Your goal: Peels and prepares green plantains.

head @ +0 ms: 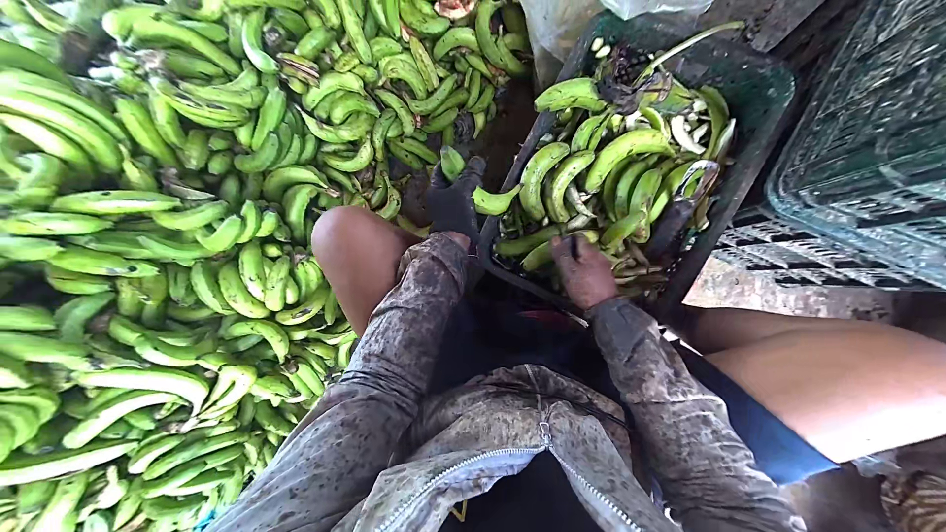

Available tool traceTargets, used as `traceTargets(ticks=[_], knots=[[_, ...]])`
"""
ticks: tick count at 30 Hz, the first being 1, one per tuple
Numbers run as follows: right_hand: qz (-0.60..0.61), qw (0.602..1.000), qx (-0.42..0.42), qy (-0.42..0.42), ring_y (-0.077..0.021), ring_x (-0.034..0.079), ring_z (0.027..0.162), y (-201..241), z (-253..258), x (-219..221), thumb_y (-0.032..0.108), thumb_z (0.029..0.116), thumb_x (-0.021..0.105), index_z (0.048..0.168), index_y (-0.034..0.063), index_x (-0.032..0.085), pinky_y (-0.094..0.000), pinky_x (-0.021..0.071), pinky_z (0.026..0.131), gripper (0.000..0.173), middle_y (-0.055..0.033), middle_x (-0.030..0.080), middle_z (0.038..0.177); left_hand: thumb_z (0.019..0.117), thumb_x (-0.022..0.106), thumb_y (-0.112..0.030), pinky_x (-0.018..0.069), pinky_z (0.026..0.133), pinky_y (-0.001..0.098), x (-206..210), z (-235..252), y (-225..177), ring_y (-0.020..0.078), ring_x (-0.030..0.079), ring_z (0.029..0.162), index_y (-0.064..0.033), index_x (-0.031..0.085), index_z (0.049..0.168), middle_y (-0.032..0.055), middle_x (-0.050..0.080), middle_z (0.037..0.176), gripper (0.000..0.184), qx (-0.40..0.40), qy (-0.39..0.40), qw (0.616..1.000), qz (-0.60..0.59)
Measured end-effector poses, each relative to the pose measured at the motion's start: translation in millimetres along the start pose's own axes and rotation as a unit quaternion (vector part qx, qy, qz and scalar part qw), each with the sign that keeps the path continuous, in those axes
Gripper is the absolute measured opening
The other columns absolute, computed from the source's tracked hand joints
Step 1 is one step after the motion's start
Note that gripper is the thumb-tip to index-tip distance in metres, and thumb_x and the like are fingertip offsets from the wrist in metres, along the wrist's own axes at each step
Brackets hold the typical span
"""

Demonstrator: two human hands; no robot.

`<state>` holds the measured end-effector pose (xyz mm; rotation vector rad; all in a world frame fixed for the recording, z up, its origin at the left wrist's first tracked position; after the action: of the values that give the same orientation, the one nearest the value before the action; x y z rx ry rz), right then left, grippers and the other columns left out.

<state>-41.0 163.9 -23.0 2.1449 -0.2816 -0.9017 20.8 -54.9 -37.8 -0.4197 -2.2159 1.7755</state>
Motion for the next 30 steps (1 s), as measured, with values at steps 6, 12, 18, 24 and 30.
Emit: traceTargets(ticks=[6, 12, 18, 24, 30], knots=[[-0.11, 0.982, 0.055, 0.141, -0.0431, 0.063, 0.121, 18.7, 19.8, 39.3, 0.046, 0.112, 0.035, 0.131, -0.0011, 0.06, -0.0626, 0.0474, 0.102, 0.057, -0.028, 0.066, 0.123, 0.0924, 0.074, -0.01, 0.0597, 0.079, 0.0348, -7.6, 10.4, 22.7, 0.0174, 0.068, 0.088, -0.0003, 0.057, 0.13, 0.0127, 0.068, 0.108, 0.043, -0.007, -0.051, 0.998, 0.029], [-0.131, 0.98, 0.055, 0.142, -0.0418, 0.064, 0.12, 30.4, 22.6, 47.2, 0.048, 0.1119, 0.032, 0.13, -0.0008, 0.06, -0.0612, 0.0485, 0.101, 0.059, -0.0267, 0.066, 0.123, 0.0913, 0.077, -0.015, 0.0599, 0.082, 0.0365, -8.4, 20.0, 20.9, 0.0177, 0.069, 0.092, -0.0029, 0.057, 0.134, 0.0125, 0.068, 0.112, 0.048, -0.009, -0.062, 0.995, 0.076], [-0.144, 0.975, 0.098, 0.139, -0.0403, 0.063, 0.124, 45.2, 35.2, 60.8, 0.045, 0.1118, 0.035, 0.138, -0.002, 0.053, -0.0589, 0.05, 0.102, 0.057, -0.0264, 0.065, 0.13, 0.0897, 0.078, -0.014, 0.0581, 0.09, 0.0325, -6.4, 14.1, 17.4, 0.0144, 0.068, 0.101, -0.0002, 0.055, 0.136, 0.0123, 0.068, 0.117, 0.054, 0.037, -0.018, 0.997, 0.071], [-0.042, 0.988, 0.054, 0.14, -0.0429, 0.063, 0.123, 23.7, 30.2, 45.9, 0.045, 0.1104, 0.043, 0.135, -0.0004, 0.061, -0.0628, 0.0464, 0.106, 0.055, -0.0274, 0.066, 0.127, 0.0979, 0.069, -0.03, 0.0579, 0.092, 0.0341, 1.9, -19.0, -31.1, 0.014, 0.067, 0.106, -0.0062, 0.046, 0.148, 0.0093, 0.065, 0.124, 0.06, 0.055, -0.016, 0.998, 0.034], [-0.087, 0.99, 0.102, 0.051, -0.0393, 0.057, 0.133, 58.5, -36.3, -94.1, 0.037, 0.1135, 0.036, 0.149, 0.0002, 0.047, -0.0568, 0.0439, 0.111, 0.052, -0.0252, 0.059, 0.142, 0.1056, 0.052, -0.035, 0.0585, 0.08, 0.0365, 1.0, -43.6, -37.2, 0.0128, 0.066, 0.092, -0.0127, 0.058, 0.13, 0.0028, 0.066, 0.107, 0.033, -0.127, 0.193, 0.971, -0.066]])
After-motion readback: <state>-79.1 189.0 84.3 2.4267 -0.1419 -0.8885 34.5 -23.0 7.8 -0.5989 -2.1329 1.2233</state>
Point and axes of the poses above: each hand's wrist, its own z-axis towards the middle knuckle, its own x-axis out of the palm, y = z × x, the point moved 1 cm from there along z, towards the middle knuckle
